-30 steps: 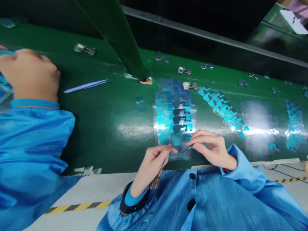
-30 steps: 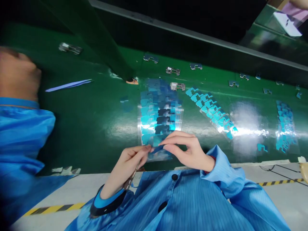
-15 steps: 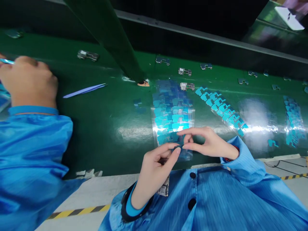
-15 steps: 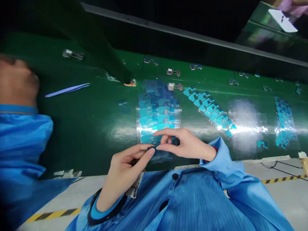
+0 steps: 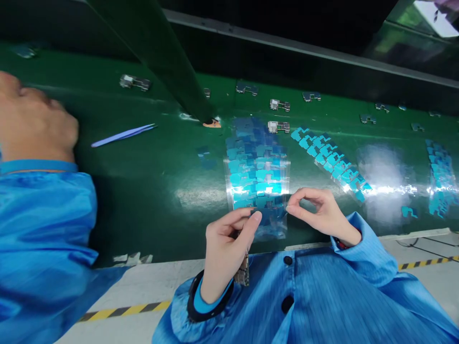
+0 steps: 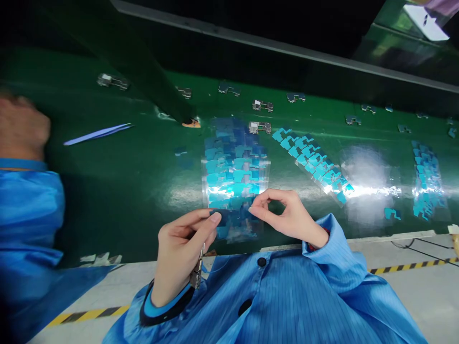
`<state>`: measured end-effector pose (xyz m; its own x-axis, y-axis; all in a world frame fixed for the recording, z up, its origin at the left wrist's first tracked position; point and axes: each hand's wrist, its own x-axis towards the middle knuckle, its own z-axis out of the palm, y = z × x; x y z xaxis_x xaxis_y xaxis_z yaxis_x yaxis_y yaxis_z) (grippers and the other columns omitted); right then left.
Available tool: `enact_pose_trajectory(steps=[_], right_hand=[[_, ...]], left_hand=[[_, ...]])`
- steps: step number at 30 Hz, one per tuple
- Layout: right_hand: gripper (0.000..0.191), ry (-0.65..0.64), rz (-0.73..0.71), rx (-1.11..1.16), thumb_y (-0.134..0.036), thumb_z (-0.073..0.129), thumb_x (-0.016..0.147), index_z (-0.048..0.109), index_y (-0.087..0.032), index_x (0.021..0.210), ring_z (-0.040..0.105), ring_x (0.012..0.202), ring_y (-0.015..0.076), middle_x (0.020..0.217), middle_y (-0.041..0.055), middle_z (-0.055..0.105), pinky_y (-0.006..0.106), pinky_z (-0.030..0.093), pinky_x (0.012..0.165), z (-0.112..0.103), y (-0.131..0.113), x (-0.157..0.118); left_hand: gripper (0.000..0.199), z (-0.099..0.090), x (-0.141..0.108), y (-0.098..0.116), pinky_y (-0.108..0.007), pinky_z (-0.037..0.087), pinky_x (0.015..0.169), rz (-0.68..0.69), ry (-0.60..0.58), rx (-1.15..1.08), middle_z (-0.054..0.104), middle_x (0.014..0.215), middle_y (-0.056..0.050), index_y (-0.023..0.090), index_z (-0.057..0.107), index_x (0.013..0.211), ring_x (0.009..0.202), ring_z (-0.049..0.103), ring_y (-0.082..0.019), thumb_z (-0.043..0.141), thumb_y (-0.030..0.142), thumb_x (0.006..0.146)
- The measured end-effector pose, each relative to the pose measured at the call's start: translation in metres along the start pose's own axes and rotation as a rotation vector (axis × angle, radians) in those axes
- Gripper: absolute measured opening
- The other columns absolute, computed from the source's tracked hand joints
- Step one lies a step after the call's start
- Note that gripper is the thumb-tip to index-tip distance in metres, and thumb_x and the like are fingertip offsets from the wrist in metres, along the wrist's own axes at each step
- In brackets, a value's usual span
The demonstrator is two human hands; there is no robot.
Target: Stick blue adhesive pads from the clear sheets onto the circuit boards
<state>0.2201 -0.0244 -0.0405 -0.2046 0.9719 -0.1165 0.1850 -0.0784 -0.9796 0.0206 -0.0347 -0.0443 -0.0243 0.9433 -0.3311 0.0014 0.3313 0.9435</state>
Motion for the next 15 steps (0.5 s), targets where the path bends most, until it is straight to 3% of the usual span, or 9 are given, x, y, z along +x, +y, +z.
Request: enact_pose_trajectory(steps=[9,13,15], right_hand=[[0.014,-0.030,-0.007,0.017,-0.029,0.067,0.086,0.064,-0.019,0.078,0.059,0.071,0.0120,0.074,0.0005,0.064,0.027,0.051,0.072,-0.0011,0.0034,0.0012],[0.013,-0.037,0.018,0.124,-0.031,0.069,0.085,0.065,-0.019,0.085,0.065,0.084,0.0134,0.087,0.0034,0.069,0.029,0.054,0.083,-0.0008,0.0053,0.0016],[0.015,-0.028,0.060,0.171,-0.030,0.073,0.081,0.066,-0.018,0.087,0.067,0.081,0.0123,0.088,0.0033,0.071,0.027,0.056,0.081,0.0006,0.0066,0.0017]], left_hand=[[0.011,0.0032,0.0004,0.0025,-0.022,0.030,0.041,-0.039,0.010,-0.027,0.039,0.035,0.011,0.018,0.066,0.070,0.036,0.031,-0.006,0.071,0.027,0.074],[0.012,0.0029,0.0010,0.0004,-0.022,0.030,0.041,-0.043,0.027,-0.041,0.038,0.035,0.011,0.018,0.067,0.070,0.035,0.031,-0.006,0.072,0.029,0.073],[0.012,0.0025,0.0006,0.0005,-0.022,0.030,0.041,-0.047,0.035,-0.039,0.039,0.035,0.011,0.018,0.068,0.072,0.035,0.031,-0.006,0.073,0.029,0.073]])
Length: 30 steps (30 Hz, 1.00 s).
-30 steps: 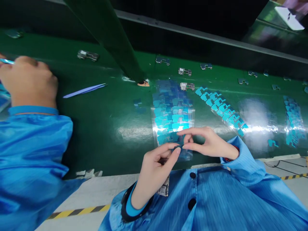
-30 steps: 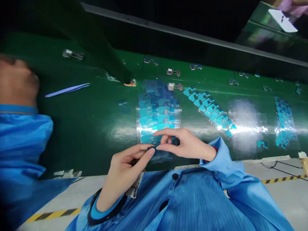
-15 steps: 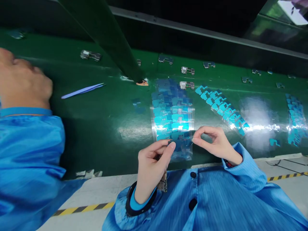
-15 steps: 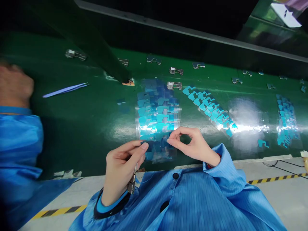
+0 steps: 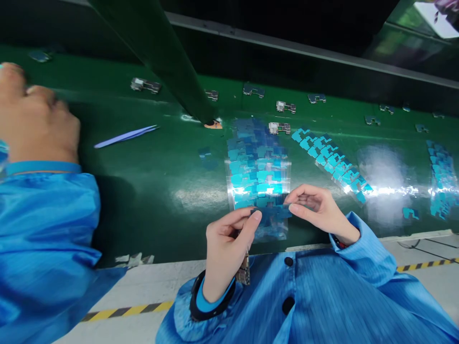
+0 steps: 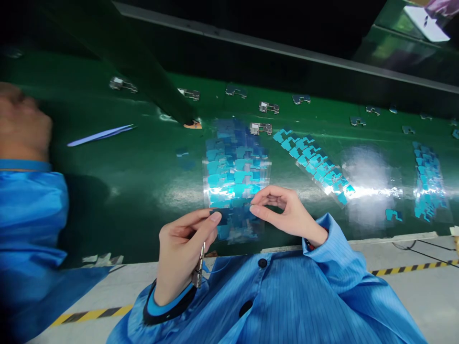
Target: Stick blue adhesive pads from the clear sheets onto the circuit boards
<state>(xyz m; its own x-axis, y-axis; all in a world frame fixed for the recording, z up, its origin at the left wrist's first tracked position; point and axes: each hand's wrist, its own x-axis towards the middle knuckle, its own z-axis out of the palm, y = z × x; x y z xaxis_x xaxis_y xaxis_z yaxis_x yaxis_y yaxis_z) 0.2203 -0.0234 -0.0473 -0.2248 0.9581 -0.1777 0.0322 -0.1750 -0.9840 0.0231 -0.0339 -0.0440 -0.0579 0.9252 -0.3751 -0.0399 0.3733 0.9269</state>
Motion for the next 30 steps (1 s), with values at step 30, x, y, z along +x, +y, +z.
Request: enact_pose_trajectory(steps=[30], right_hand=[[0.009,0.499,-0.157,-0.155,-0.028,0.077,0.075,0.070,-0.024,0.076,0.067,0.069,0.0132,0.071,-0.0013,0.070,0.030,0.058,0.083,-0.009,-0.003,-0.008]], left_hand=[[0.039,0.010,0.025,-0.010,-0.026,0.061,0.072,-0.218,-0.099,-0.292,0.079,0.080,-0.004,0.020,0.077,0.099,0.075,0.074,-0.018,0.087,0.032,0.064]])
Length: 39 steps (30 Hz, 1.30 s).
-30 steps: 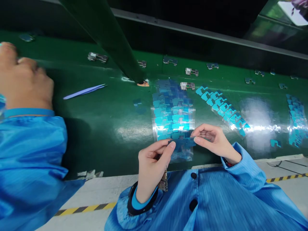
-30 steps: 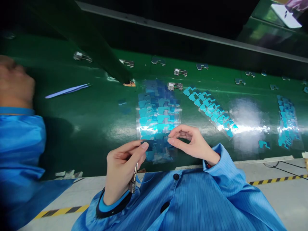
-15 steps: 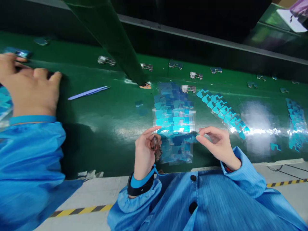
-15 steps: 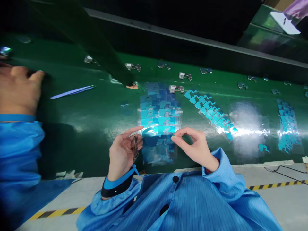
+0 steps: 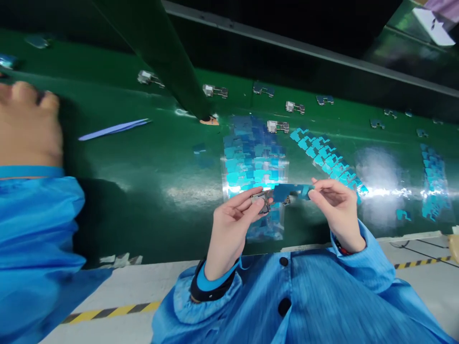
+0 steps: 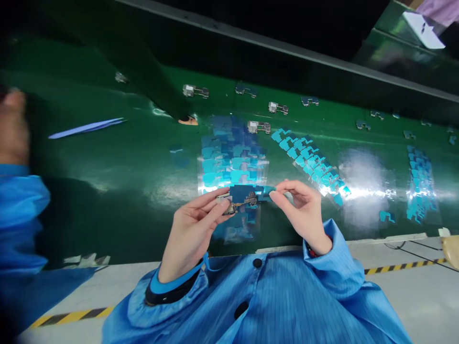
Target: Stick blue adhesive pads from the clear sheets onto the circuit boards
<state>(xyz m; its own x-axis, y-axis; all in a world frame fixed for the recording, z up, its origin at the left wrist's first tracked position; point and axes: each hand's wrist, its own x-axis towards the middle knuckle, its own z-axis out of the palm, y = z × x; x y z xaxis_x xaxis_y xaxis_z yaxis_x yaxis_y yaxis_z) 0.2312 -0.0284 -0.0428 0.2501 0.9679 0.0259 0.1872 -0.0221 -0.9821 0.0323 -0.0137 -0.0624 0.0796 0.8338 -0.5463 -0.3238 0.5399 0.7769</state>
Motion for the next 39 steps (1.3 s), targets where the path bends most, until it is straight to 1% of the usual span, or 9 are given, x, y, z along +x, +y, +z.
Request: enact_pose_trajectory(steps=[5,8,11,15,17,21,25,31,39], right_hand=[[0.011,-0.051,0.000,-0.028,-0.031,0.078,0.077,0.070,-0.024,0.077,0.066,0.067,0.0123,0.072,-0.0023,0.069,0.042,0.047,0.110,-0.015,-0.015,-0.004],[0.010,-0.076,0.013,-0.029,-0.031,0.078,0.078,0.071,-0.024,0.078,0.066,0.070,0.0124,0.073,-0.0022,0.069,0.043,0.045,0.112,-0.021,-0.022,-0.006],[0.010,-0.095,0.027,-0.008,-0.033,0.077,0.079,0.071,-0.024,0.078,0.069,0.075,0.0145,0.076,-0.0007,0.072,0.039,0.054,0.102,-0.022,-0.026,-0.006],[0.008,-0.123,0.076,0.020,-0.031,0.077,0.079,0.073,-0.025,0.080,0.070,0.073,0.0142,0.078,-0.0001,0.073,0.026,0.060,0.073,-0.018,-0.028,-0.005],[0.006,-0.146,0.093,0.027,-0.029,0.079,0.078,0.073,-0.025,0.079,0.070,0.070,0.0130,0.075,-0.0010,0.073,0.023,0.059,0.068,-0.016,-0.030,-0.004],[0.006,-0.187,0.087,-0.001,-0.024,0.080,0.076,0.074,-0.024,0.077,0.070,0.068,0.0137,0.072,-0.0013,0.073,0.025,0.060,0.067,-0.014,-0.035,-0.003],[0.008,-0.201,0.049,-0.051,-0.018,0.079,0.075,0.074,-0.025,0.076,0.071,0.068,0.0138,0.075,-0.0018,0.075,0.025,0.062,0.068,-0.012,-0.042,-0.001],[0.013,-0.174,-0.013,-0.100,-0.013,0.079,0.073,0.074,-0.025,0.076,0.071,0.067,0.0124,0.073,-0.0036,0.075,0.022,0.063,0.067,-0.008,-0.050,-0.001],[0.009,-0.181,-0.035,-0.163,-0.014,0.079,0.074,0.075,-0.022,0.076,0.071,0.064,0.0112,0.073,-0.0026,0.076,0.019,0.062,0.062,-0.006,-0.052,-0.002]], left_hand=[[0.036,0.008,-0.016,0.019,-0.026,0.064,0.060,0.026,-0.052,0.046,0.073,0.063,0.000,0.021,0.079,0.096,0.062,0.071,-0.017,0.086,0.039,0.065],[0.028,0.008,-0.024,0.024,-0.025,0.065,0.063,0.040,-0.119,0.011,0.077,0.078,-0.001,0.027,0.080,0.096,0.067,0.073,-0.015,0.082,0.039,0.071],[0.021,0.008,-0.028,0.025,-0.024,0.065,0.066,0.046,-0.181,-0.010,0.079,0.094,-0.001,0.032,0.080,0.098,0.079,0.074,-0.016,0.078,0.036,0.077],[0.019,0.010,-0.030,0.026,-0.023,0.065,0.066,0.066,-0.147,-0.022,0.078,0.091,0.000,0.031,0.080,0.096,0.077,0.073,-0.015,0.077,0.029,0.077],[0.020,0.013,-0.031,0.029,-0.024,0.066,0.065,0.052,-0.132,-0.044,0.078,0.089,-0.001,0.029,0.081,0.094,0.075,0.073,-0.016,0.076,0.025,0.074],[0.031,0.015,-0.037,0.037,-0.032,0.067,0.071,0.006,-0.150,-0.061,0.079,0.088,-0.003,0.025,0.080,0.098,0.084,0.075,-0.024,0.074,0.018,0.069],[0.042,0.014,-0.041,0.041,-0.039,0.066,0.074,0.033,-0.188,0.006,0.078,0.078,-0.003,0.024,0.078,0.105,0.087,0.076,-0.029,0.074,0.014,0.065],[0.039,0.022,-0.051,0.047,-0.033,0.066,0.077,0.059,-0.081,0.064,0.080,0.093,-0.003,0.023,0.078,0.105,0.088,0.077,-0.026,0.071,0.013,0.068],[0.033,0.022,-0.052,0.049,-0.028,0.066,0.073,0.073,-0.122,0.054,0.081,0.092,0.001,0.026,0.077,0.102,0.090,0.077,-0.023,0.069,0.012,0.073]])
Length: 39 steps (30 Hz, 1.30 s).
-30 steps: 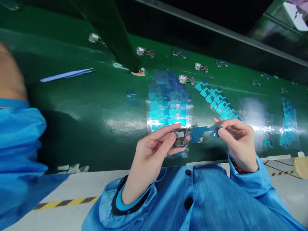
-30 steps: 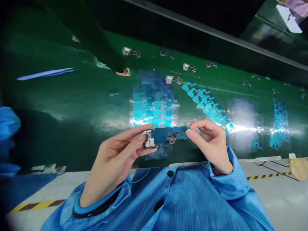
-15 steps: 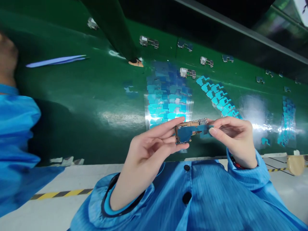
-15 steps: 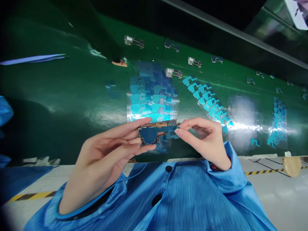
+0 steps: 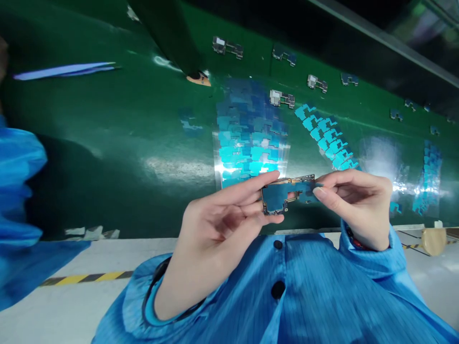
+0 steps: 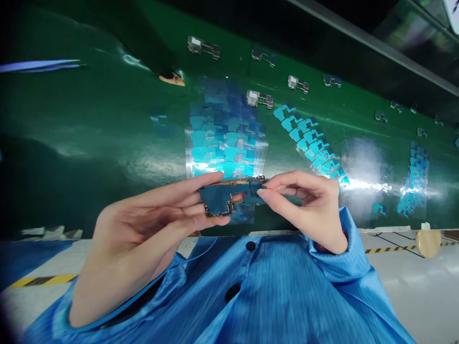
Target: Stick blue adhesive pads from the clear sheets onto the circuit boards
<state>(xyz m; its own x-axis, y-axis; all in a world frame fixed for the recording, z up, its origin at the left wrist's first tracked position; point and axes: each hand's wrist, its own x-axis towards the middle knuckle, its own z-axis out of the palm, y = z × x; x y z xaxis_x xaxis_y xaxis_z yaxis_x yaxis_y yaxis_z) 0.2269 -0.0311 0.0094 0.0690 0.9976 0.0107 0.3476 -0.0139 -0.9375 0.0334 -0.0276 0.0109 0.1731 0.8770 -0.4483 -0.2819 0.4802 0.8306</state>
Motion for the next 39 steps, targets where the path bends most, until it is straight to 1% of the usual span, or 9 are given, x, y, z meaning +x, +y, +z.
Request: enact_pose_trajectory(steps=[6,10,13,18,22,24,28,35,39], right_hand=[[0.013,-0.022,-0.024,0.033,-0.011,0.077,0.075,0.075,-0.023,0.078,0.071,0.066,0.0095,0.075,-0.0043,0.076,0.017,0.062,0.066,-0.0005,0.0007,0.0005],[0.016,-0.039,-0.030,0.047,-0.010,0.076,0.076,0.076,-0.025,0.081,0.071,0.069,0.0100,0.077,-0.0050,0.076,0.019,0.062,0.070,-0.0009,0.0022,0.0009],[0.018,-0.035,-0.028,0.052,-0.009,0.076,0.076,0.076,-0.026,0.081,0.072,0.069,0.0103,0.077,-0.0051,0.075,0.019,0.063,0.070,-0.0010,0.0025,0.0015],[0.016,-0.035,-0.037,0.048,-0.010,0.076,0.076,0.075,-0.025,0.080,0.071,0.070,0.0091,0.077,-0.0051,0.075,0.017,0.061,0.070,-0.0003,0.0007,0.0019],[0.013,-0.025,-0.037,0.022,-0.011,0.077,0.076,0.075,-0.024,0.080,0.071,0.069,0.0093,0.077,-0.0041,0.075,0.017,0.061,0.070,0.0008,0.0002,0.0010],[0.013,-0.029,-0.038,0.023,-0.011,0.076,0.076,0.075,-0.024,0.080,0.071,0.070,0.0102,0.077,-0.0036,0.075,0.019,0.062,0.070,0.0013,0.0005,0.0008],[0.014,-0.032,-0.033,0.024,-0.011,0.076,0.076,0.074,-0.024,0.080,0.071,0.069,0.0105,0.076,-0.0037,0.075,0.019,0.062,0.070,0.0014,0.0010,0.0012],[0.014,-0.039,-0.037,0.024,-0.010,0.076,0.076,0.074,-0.023,0.080,0.071,0.070,0.0095,0.076,-0.0039,0.075,0.018,0.061,0.070,0.0003,0.0008,0.0026],[0.012,-0.029,-0.038,0.015,-0.012,0.076,0.076,0.074,-0.023,0.080,0.071,0.070,0.0092,0.077,-0.0038,0.076,0.017,0.061,0.070,0.0004,0.0010,0.0026]], left_hand=[[0.035,-0.0032,0.0011,-0.0031,-0.029,0.066,0.073,0.017,0.028,-0.009,0.081,0.089,-0.001,0.027,0.078,0.102,0.088,0.077,-0.023,0.068,0.009,0.073],[0.034,-0.0008,0.0013,-0.0019,-0.028,0.066,0.071,0.018,0.047,-0.028,0.081,0.089,-0.002,0.027,0.079,0.099,0.086,0.077,-0.023,0.067,0.009,0.072],[0.034,0.0016,0.0015,-0.0004,-0.026,0.066,0.070,0.016,0.057,-0.045,0.081,0.091,-0.001,0.028,0.080,0.096,0.087,0.077,-0.023,0.066,0.009,0.071],[0.033,0.0025,0.0018,0.0008,-0.026,0.066,0.069,0.023,0.081,-0.034,0.081,0.086,-0.001,0.028,0.080,0.094,0.082,0.078,-0.021,0.066,0.009,0.072],[0.033,0.0018,0.0017,0.0008,-0.028,0.067,0.070,0.022,0.078,-0.017,0.080,0.083,0.001,0.029,0.080,0.095,0.081,0.077,-0.021,0.066,0.009,0.073],[0.033,0.0016,0.0014,0.0009,-0.029,0.067,0.070,0.015,0.075,-0.018,0.081,0.085,0.001,0.029,0.080,0.096,0.082,0.077,-0.021,0.065,0.009,0.074],[0.033,0.0011,0.0010,0.0013,-0.026,0.066,0.073,0.003,0.070,-0.027,0.081,0.088,0.002,0.029,0.079,0.098,0.084,0.077,-0.019,0.066,0.009,0.075],[0.033,-0.0032,0.0004,0.0018,-0.029,0.065,0.077,0.018,0.035,0.060,0.081,0.088,0.002,0.029,0.077,0.103,0.083,0.077,-0.018,0.066,0.011,0.078],[0.032,-0.0019,-0.0011,0.0028,-0.031,0.065,0.077,0.022,0.059,0.132,0.081,0.093,0.000,0.027,0.077,0.105,0.084,0.077,-0.020,0.068,0.013,0.079]])
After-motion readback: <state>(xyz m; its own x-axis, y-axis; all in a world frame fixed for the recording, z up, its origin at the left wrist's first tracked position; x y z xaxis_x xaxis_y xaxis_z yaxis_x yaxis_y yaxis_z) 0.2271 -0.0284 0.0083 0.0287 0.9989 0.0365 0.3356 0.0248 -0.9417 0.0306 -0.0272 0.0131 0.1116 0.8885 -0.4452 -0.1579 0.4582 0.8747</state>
